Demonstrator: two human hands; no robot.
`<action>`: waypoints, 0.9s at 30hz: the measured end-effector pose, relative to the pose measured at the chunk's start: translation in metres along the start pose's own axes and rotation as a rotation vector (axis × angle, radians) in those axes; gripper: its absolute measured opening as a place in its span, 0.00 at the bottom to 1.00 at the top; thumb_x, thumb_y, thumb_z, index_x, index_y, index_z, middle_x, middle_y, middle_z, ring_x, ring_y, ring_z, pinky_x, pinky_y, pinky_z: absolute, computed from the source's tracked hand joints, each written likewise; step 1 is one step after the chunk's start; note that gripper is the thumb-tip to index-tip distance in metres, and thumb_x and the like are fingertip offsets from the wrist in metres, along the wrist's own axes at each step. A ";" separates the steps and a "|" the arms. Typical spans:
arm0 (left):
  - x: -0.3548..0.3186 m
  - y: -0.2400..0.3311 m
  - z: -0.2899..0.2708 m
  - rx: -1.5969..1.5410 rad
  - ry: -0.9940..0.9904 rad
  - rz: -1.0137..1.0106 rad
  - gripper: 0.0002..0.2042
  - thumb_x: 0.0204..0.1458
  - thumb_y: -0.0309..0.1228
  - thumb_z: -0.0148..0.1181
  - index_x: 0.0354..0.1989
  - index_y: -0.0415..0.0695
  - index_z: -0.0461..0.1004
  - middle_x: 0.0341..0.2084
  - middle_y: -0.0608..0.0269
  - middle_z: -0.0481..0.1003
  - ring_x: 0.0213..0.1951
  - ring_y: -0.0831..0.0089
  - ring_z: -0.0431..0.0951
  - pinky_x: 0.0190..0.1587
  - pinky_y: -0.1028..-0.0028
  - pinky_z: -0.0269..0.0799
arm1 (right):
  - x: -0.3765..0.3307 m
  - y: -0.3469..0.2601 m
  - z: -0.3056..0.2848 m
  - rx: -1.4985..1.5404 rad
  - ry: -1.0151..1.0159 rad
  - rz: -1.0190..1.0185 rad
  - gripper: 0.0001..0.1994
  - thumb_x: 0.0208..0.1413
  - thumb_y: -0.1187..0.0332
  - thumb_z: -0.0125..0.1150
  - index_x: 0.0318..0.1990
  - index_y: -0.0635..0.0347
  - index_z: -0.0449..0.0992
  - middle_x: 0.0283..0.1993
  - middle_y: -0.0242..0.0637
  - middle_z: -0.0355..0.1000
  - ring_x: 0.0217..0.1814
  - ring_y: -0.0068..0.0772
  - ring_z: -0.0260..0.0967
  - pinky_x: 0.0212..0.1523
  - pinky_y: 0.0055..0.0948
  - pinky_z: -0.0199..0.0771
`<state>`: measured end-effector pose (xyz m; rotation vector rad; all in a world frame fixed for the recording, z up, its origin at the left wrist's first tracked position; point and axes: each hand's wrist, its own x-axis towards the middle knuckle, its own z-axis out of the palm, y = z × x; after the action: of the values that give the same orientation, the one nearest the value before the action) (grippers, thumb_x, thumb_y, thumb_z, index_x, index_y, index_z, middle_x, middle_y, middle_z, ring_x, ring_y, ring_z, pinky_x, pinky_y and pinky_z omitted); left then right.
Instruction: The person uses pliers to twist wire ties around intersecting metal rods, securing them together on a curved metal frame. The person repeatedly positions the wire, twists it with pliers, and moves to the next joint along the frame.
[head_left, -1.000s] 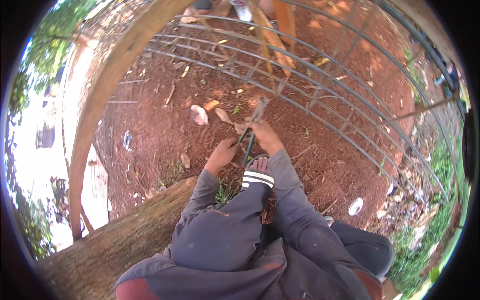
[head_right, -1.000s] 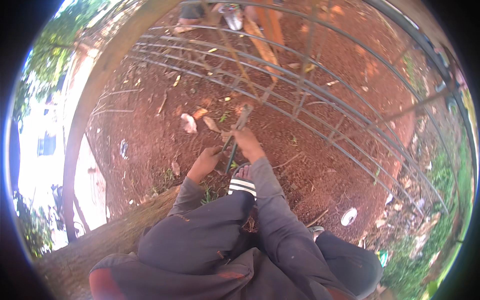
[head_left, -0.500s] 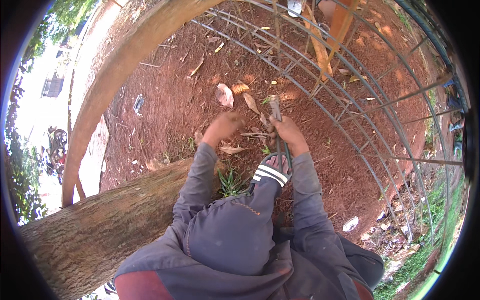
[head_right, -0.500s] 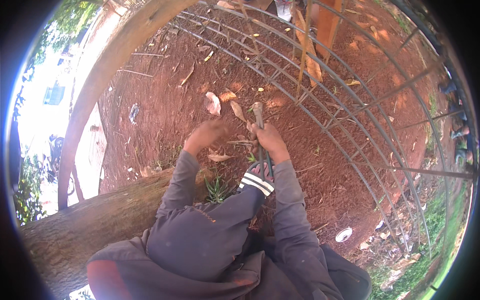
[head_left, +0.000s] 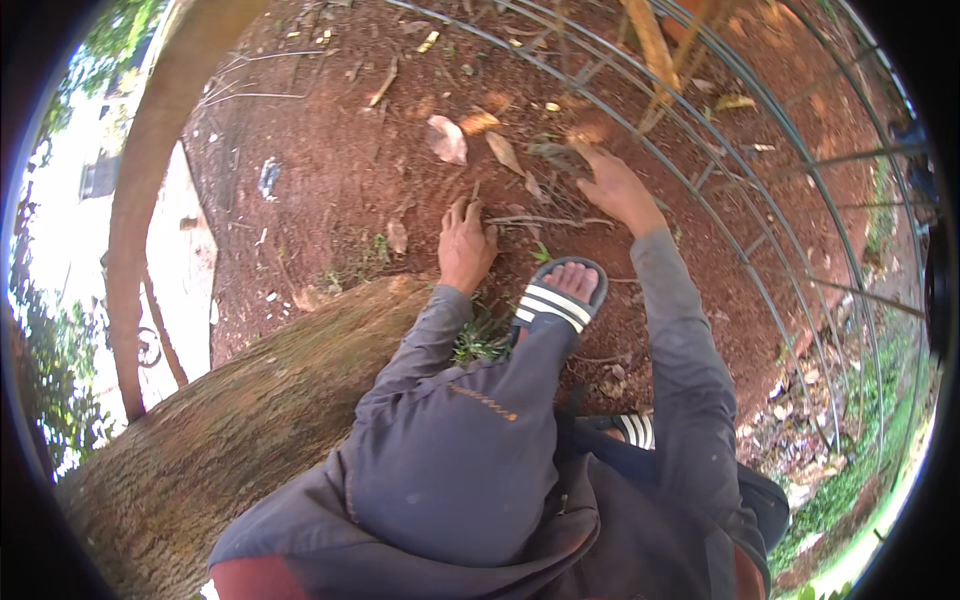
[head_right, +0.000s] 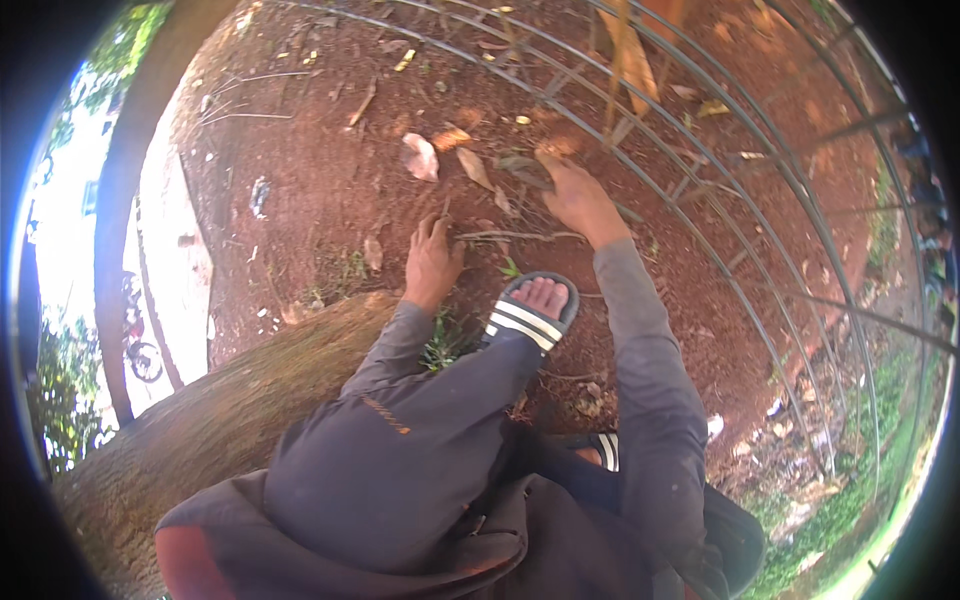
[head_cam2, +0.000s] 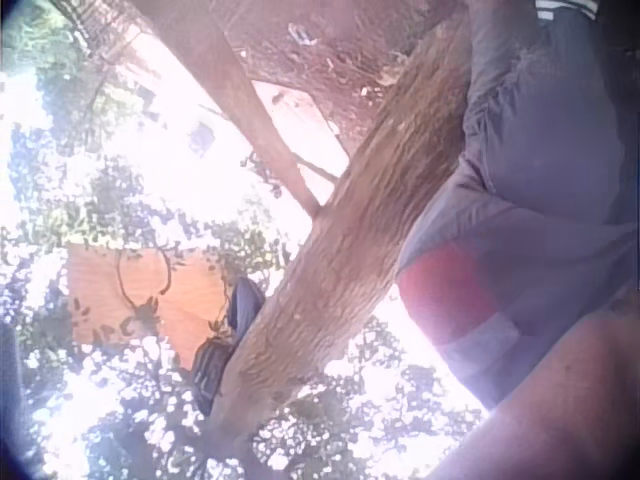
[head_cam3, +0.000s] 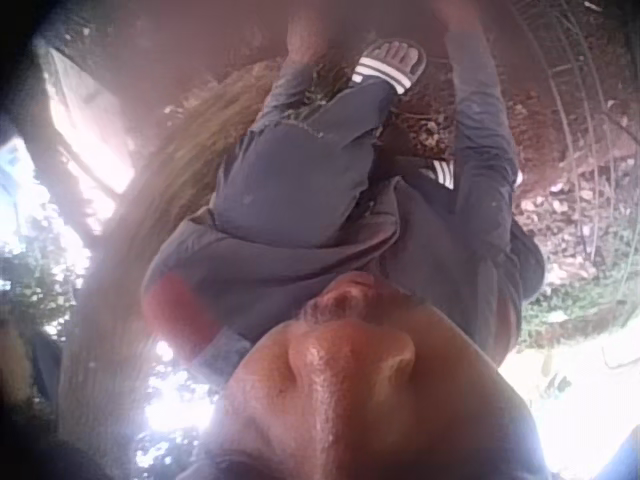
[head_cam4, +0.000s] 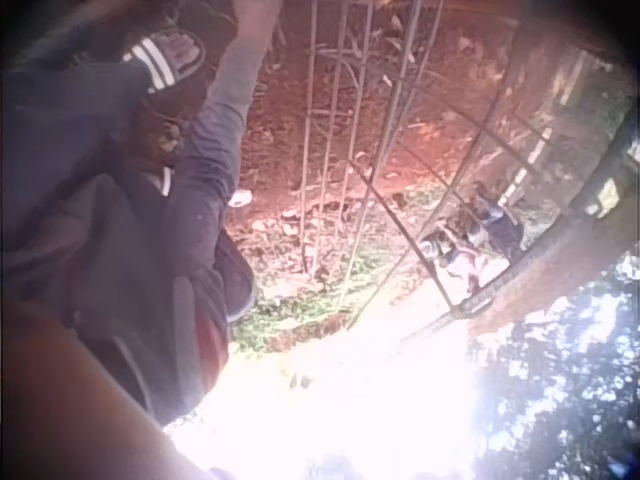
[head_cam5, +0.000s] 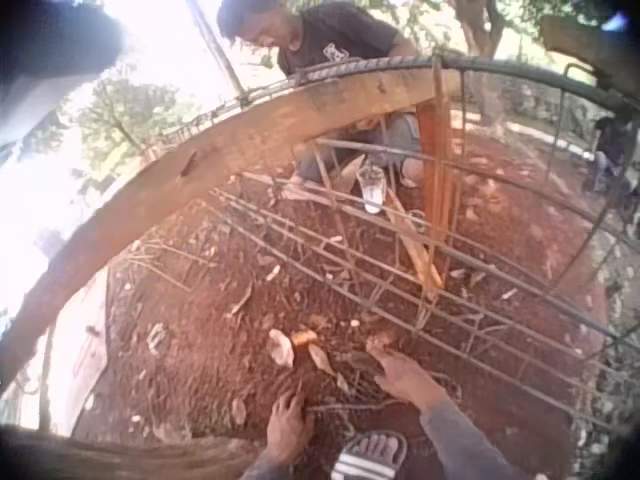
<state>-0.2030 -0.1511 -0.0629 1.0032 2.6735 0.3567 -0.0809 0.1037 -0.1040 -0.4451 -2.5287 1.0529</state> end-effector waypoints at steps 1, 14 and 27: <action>-0.008 -0.005 0.004 0.053 0.030 0.043 0.24 0.53 0.33 0.60 0.59 0.42 0.69 0.65 0.48 0.62 0.64 0.43 0.63 0.63 0.53 0.64 | 0.002 -0.004 -0.006 0.044 -0.079 0.080 0.29 0.54 0.69 0.61 0.65 0.61 0.67 0.53 0.56 0.74 0.55 0.58 0.72 0.57 0.46 0.71; -0.011 0.057 0.011 0.050 -0.090 0.664 0.19 0.45 0.22 0.58 0.48 0.49 0.78 0.56 0.57 0.70 0.58 0.56 0.69 0.59 0.57 0.66 | -0.039 0.001 -0.089 0.352 -0.196 0.412 0.23 0.61 0.64 0.56 0.64 0.57 0.71 0.50 0.46 0.79 0.54 0.43 0.77 0.56 0.38 0.74; 0.040 0.059 -0.011 -0.155 0.274 0.535 0.04 0.65 0.28 0.52 0.44 0.43 0.72 0.35 0.63 0.76 0.38 0.73 0.75 0.41 0.66 0.72 | -0.058 -0.014 -0.104 0.441 -0.101 0.479 0.22 0.66 0.65 0.54 0.66 0.57 0.68 0.56 0.43 0.77 0.58 0.34 0.74 0.59 0.35 0.73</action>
<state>-0.1998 -0.0829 -0.0405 1.7165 2.5035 0.8457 0.0143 0.1339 -0.0382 -0.9066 -2.2177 1.7930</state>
